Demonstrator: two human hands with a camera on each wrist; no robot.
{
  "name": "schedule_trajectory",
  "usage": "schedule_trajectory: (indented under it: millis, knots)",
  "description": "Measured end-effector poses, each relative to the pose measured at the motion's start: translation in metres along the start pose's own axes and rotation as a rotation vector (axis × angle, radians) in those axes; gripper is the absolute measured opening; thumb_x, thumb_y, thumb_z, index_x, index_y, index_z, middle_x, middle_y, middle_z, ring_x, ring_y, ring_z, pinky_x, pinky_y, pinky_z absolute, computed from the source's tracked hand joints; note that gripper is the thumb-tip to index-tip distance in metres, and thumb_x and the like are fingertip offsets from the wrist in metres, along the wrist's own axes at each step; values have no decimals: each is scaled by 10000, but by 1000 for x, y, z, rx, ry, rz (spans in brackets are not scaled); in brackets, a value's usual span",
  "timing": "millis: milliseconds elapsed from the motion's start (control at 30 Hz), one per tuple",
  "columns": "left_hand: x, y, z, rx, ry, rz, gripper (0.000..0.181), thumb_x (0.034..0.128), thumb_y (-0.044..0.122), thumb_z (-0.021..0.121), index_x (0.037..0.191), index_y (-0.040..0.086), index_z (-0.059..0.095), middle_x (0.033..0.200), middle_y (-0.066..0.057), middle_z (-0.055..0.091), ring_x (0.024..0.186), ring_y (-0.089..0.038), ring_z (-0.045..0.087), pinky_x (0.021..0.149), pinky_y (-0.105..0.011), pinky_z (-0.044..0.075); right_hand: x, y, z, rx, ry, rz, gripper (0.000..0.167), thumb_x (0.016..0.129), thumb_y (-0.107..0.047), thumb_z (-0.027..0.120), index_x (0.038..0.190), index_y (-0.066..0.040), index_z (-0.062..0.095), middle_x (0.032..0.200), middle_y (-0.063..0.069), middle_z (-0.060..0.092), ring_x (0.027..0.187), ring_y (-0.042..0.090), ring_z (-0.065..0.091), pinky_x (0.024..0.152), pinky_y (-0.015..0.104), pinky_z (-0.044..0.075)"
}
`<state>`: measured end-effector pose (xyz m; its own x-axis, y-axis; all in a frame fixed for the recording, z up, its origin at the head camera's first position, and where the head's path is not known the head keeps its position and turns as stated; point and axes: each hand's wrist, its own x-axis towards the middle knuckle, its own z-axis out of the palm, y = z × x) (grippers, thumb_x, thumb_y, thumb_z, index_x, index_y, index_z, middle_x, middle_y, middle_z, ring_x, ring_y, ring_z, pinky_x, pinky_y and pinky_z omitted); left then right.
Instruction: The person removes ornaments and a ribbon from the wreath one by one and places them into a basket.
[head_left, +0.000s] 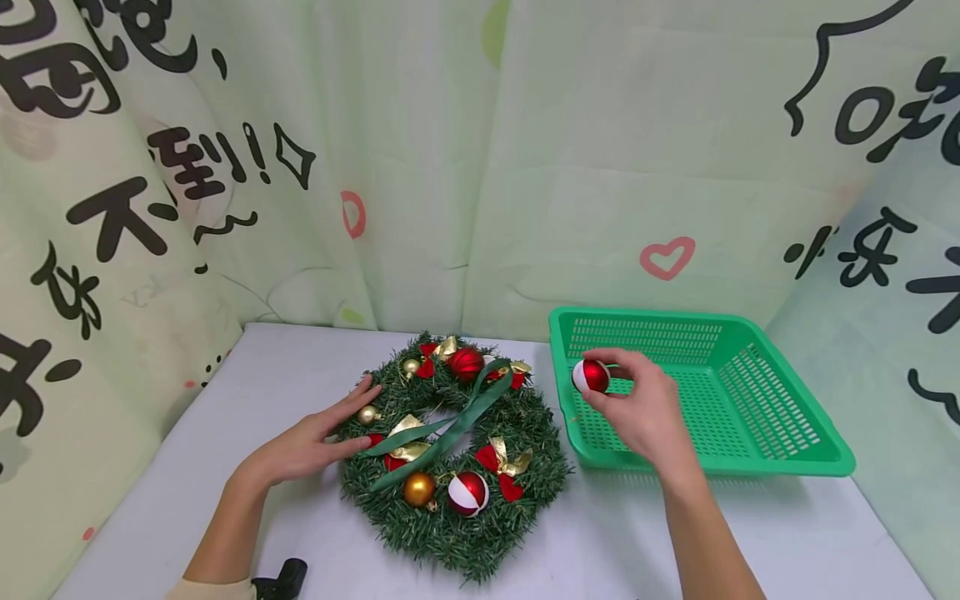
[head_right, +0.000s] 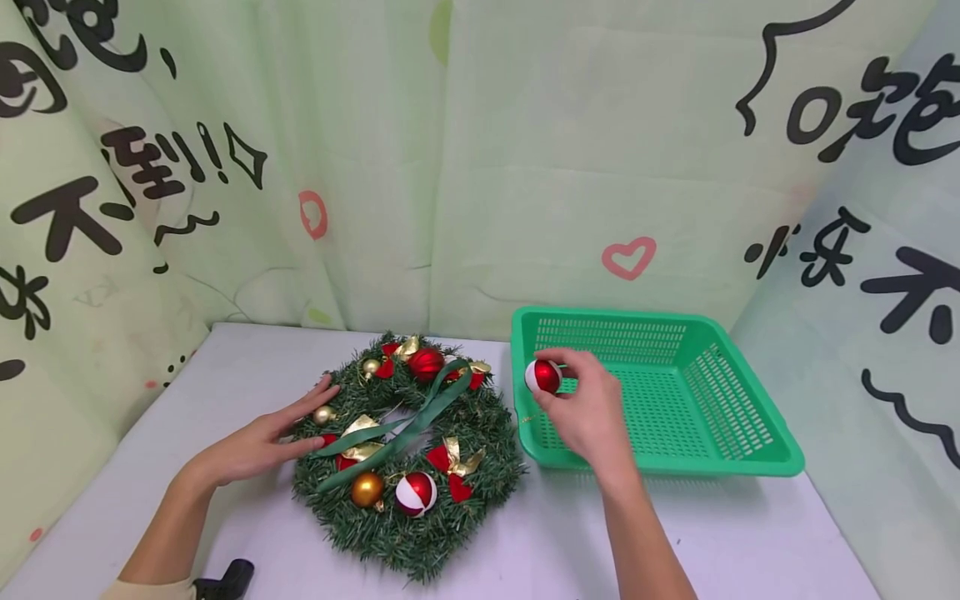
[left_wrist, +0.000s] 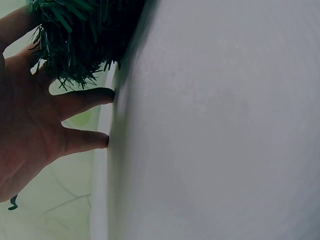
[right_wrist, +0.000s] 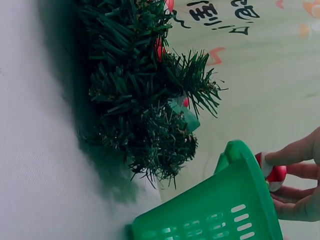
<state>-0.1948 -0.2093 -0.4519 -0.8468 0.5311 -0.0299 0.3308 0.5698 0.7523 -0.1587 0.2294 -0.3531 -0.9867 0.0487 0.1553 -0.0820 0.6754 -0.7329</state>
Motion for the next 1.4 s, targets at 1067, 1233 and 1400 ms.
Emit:
schedule_trajectory:
  millis: [1067, 1233, 1400]
  knots:
    - [-1, 2, -1, -12, -7, 6, 746, 1045, 430, 619, 1675, 262, 256, 1768, -64, 69, 1580, -457, 178, 1184, -714, 282, 16, 27, -2, -121, -86, 93, 492, 929, -149, 787, 1399, -107, 648, 1368, 247, 632, 1293, 482, 522, 844, 503, 600]
    - [-1, 3, -1, -6, -5, 8, 746, 1045, 433, 619, 1675, 259, 257, 1767, -67, 75, 1580, -457, 180, 1181, -715, 286, 18, 31, -1, -128, -98, 87, 475, 928, -145, 783, 1383, -95, 655, 1360, 240, 646, 1275, 480, 538, 821, 487, 593]
    - [-2, 4, -1, -1, -4, 8, 747, 1045, 436, 618, 1675, 262, 257, 1767, -63, 76, 1579, -456, 186, 1182, -708, 293, 19, 35, 0, -127, -117, 103, 477, 926, -130, 779, 1385, -86, 657, 1354, 239, 654, 1273, 476, 547, 810, 463, 589]
